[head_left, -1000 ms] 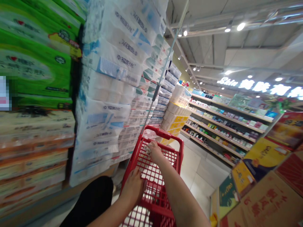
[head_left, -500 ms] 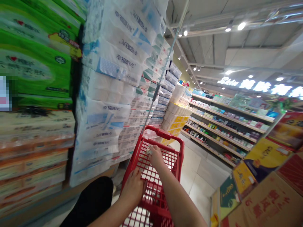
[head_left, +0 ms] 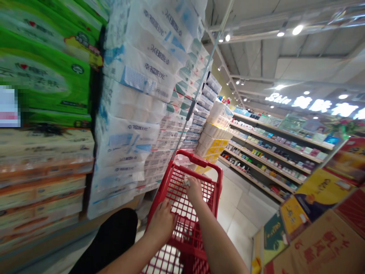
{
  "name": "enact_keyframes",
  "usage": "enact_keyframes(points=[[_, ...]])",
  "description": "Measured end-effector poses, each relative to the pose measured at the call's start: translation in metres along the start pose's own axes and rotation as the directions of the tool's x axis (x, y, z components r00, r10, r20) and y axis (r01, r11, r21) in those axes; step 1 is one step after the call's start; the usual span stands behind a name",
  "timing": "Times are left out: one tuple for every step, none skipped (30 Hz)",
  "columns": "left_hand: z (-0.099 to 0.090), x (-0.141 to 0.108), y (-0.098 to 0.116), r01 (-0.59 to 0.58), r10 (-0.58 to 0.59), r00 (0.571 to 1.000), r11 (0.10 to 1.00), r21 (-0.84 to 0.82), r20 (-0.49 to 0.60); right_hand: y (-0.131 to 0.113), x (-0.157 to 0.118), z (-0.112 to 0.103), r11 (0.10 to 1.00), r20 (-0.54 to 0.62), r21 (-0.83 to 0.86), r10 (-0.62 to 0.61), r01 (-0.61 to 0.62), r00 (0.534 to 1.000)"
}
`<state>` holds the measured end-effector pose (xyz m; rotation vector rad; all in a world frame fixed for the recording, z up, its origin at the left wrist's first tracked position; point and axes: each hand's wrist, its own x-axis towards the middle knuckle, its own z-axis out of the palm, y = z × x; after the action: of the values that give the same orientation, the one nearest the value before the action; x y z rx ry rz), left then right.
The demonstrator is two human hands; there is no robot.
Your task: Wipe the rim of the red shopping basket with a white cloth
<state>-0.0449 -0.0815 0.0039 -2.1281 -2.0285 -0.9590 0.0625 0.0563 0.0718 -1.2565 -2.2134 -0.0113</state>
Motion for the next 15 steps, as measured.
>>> enact_keyframes(points=[[-0.001, 0.0, 0.0, 0.0, 0.0, 1.0, 1.0, -0.001, 0.003, -0.001, -0.003, -0.001, 0.999, 0.035, -0.001, -0.048, 0.048, 0.998], [-0.002, 0.0, 0.001, -0.001, 0.001, 1.0, 1.0, -0.002, 0.005, -0.002, -0.006, -0.002, 0.996, 0.067, -0.005, -0.088, 0.089, 0.994], [-0.003, 0.0, 0.001, 0.0, 0.0, 1.0, 1.0, -0.005, 0.008, -0.002, -0.01, -0.003, 0.995, 0.079, -0.014, -0.096, 0.097, 0.992], [-0.004, 0.0, 0.001, 0.002, -0.002, 1.0, 1.0, -0.007, 0.01, -0.001, -0.013, -0.003, 0.997, 0.065, -0.027, -0.065, 0.067, 0.996], [-0.004, 0.0, 0.002, 0.004, -0.004, 1.0, 1.0, -0.01, 0.01, 0.0, -0.016, -0.004, 0.999, 0.029, -0.038, -0.004, 0.005, 1.0], [-0.005, 0.0, 0.002, 0.003, -0.003, 1.0, 1.0, -0.012, 0.01, 0.001, -0.019, -0.004, 0.997, -0.017, -0.036, 0.064, -0.065, 0.998], [-0.005, 0.0, 0.002, 0.0, 0.0, 1.0, 1.0, -0.015, 0.007, 0.003, -0.022, -0.003, 0.993, -0.054, -0.016, 0.114, -0.115, 0.992], [-0.005, 0.0, 0.002, -0.001, 0.001, 1.0, 1.0, -0.016, 0.002, 0.005, -0.025, -0.002, 0.992, -0.067, 0.018, 0.125, -0.124, 0.99], [-0.005, 0.0, 0.002, 0.001, -0.001, 1.0, 1.0, -0.018, -0.005, 0.007, -0.027, 0.0, 0.994, -0.053, 0.061, 0.092, -0.089, 0.994], [-0.004, 0.0, 0.002, 0.006, -0.006, 1.0, 1.0, -0.019, -0.011, 0.008, -0.029, 0.002, 0.994, -0.025, 0.11, 0.026, -0.023, 0.999], [-0.004, 0.0, 0.002, 0.01, -0.01, 1.0, 1.0, -0.021, -0.014, 0.009, -0.032, 0.004, 0.986, -0.004, 0.161, -0.042, 0.042, 0.999], [-0.003, 0.0, 0.002, 0.013, -0.013, 1.0, 1.0, -0.022, -0.017, 0.01, -0.034, 0.007, 0.975, -0.001, 0.206, -0.083, 0.081, 0.997], [-0.002, 0.0, 0.002, 0.014, -0.014, 1.0, 1.0, -0.022, -0.018, 0.012, -0.037, 0.01, 0.966, -0.017, 0.241, -0.089, 0.09, 0.996], [-0.001, 0.001, 0.002, 0.012, -0.012, 1.0, 1.0, -0.02, -0.017, 0.013, -0.04, 0.012, 0.962, -0.05, 0.263, -0.063, 0.074, 0.997], [0.0, 0.001, 0.001, 0.009, -0.009, 1.0, 1.0, -0.018, -0.017, 0.015, -0.043, 0.014, 0.961, -0.091, 0.272, -0.022, 0.046, 0.996]])
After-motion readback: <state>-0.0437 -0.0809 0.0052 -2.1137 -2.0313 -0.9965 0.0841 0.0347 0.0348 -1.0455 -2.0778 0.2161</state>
